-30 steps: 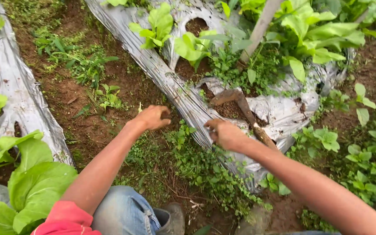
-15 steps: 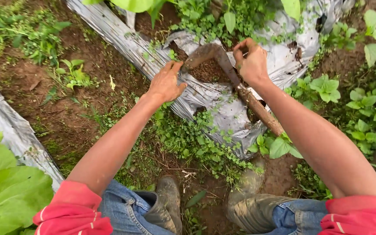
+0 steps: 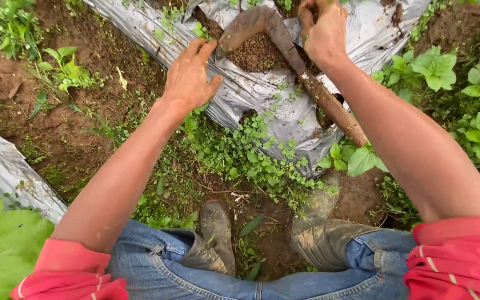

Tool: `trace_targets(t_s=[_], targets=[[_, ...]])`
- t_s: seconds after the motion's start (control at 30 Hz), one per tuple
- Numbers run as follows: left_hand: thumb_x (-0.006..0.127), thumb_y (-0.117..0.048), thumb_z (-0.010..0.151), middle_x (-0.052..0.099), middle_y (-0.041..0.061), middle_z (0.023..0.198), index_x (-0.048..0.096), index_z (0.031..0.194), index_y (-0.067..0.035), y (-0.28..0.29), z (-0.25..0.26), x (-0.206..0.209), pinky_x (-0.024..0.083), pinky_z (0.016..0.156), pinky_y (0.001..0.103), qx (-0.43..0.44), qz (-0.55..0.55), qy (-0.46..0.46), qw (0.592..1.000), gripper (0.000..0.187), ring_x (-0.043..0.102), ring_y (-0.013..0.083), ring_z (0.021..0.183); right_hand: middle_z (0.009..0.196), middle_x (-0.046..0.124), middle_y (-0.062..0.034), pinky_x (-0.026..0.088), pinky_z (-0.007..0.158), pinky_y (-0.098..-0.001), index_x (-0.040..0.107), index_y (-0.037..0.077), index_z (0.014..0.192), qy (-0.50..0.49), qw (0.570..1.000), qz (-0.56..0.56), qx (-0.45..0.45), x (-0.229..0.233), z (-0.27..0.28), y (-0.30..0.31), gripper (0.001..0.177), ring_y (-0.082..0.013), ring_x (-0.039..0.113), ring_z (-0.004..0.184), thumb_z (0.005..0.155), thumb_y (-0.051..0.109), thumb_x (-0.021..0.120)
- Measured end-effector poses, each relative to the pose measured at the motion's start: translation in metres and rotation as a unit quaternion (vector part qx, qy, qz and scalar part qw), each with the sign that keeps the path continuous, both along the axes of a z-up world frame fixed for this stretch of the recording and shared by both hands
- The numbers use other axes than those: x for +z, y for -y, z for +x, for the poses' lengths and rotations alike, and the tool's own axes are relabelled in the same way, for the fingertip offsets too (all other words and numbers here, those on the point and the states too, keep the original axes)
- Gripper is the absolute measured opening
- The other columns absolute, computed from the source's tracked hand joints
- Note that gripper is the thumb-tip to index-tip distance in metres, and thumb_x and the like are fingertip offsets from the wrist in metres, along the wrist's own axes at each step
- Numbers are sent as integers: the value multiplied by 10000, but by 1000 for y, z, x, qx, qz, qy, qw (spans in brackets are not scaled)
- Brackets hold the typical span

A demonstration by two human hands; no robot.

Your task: The person kneels in a garden and removes weeds by hand from around the base of plants growing through plastic mulch. They also use a hoe to loosen the soil and clear weeds from the planting holes.

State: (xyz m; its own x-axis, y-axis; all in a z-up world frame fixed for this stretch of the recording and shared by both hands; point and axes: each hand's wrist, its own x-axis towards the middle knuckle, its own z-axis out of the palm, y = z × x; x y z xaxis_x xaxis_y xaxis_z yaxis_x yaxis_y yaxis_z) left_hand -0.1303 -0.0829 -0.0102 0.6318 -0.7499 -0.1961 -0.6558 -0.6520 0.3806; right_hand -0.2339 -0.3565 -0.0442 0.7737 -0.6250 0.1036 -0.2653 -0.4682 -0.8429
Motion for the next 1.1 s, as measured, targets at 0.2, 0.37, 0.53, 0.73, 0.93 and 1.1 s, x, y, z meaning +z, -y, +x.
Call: trace_targets(t_s=[0.2,0.37,0.53,0.73,0.93,1.1], targets=[[725,-270,918,358,188,1563,375,1532,-116,0,3,-4,387,1094,618,-1,1,19,1000,724,485,404,1330,928,673,-63,555,724,-365,655,85,1007,84,987,-130,46,14,0,-11,432,-184,627,816,771,-194,425],[708,-259,918,411,203,1533,414,1515,-106,6,4,-2,459,1037,581,19,-5,15,1000,683,519,410,1293,660,539,21,526,603,-314,632,99,1012,97,992,-53,57,18,2,-15,410,-100,494,539,781,-139,391],[708,-234,916,580,199,1280,439,1390,-80,13,10,-18,558,824,572,57,-95,78,991,566,668,294,870,706,545,-4,468,546,-306,623,87,1009,92,991,-77,63,7,6,-12,330,-111,489,543,856,-136,432],[644,-199,904,581,189,1196,415,1338,-83,12,1,-18,536,834,531,49,-117,84,988,505,638,317,938,603,474,34,390,459,-259,600,102,992,83,996,17,27,12,13,-16,285,-79,395,464,917,-90,404],[643,-180,946,598,284,1262,414,1361,-91,10,-3,-13,517,900,622,48,-90,73,992,482,671,420,994,583,476,48,437,536,-270,521,154,802,64,997,14,28,11,18,-15,249,-77,418,489,889,-37,385],[603,-197,968,440,369,1470,378,1421,-110,9,-3,-8,354,1082,667,55,-81,38,994,513,473,493,1341,541,457,59,445,553,-292,522,145,809,54,998,-4,23,16,16,-17,212,-79,403,471,828,-34,409]])
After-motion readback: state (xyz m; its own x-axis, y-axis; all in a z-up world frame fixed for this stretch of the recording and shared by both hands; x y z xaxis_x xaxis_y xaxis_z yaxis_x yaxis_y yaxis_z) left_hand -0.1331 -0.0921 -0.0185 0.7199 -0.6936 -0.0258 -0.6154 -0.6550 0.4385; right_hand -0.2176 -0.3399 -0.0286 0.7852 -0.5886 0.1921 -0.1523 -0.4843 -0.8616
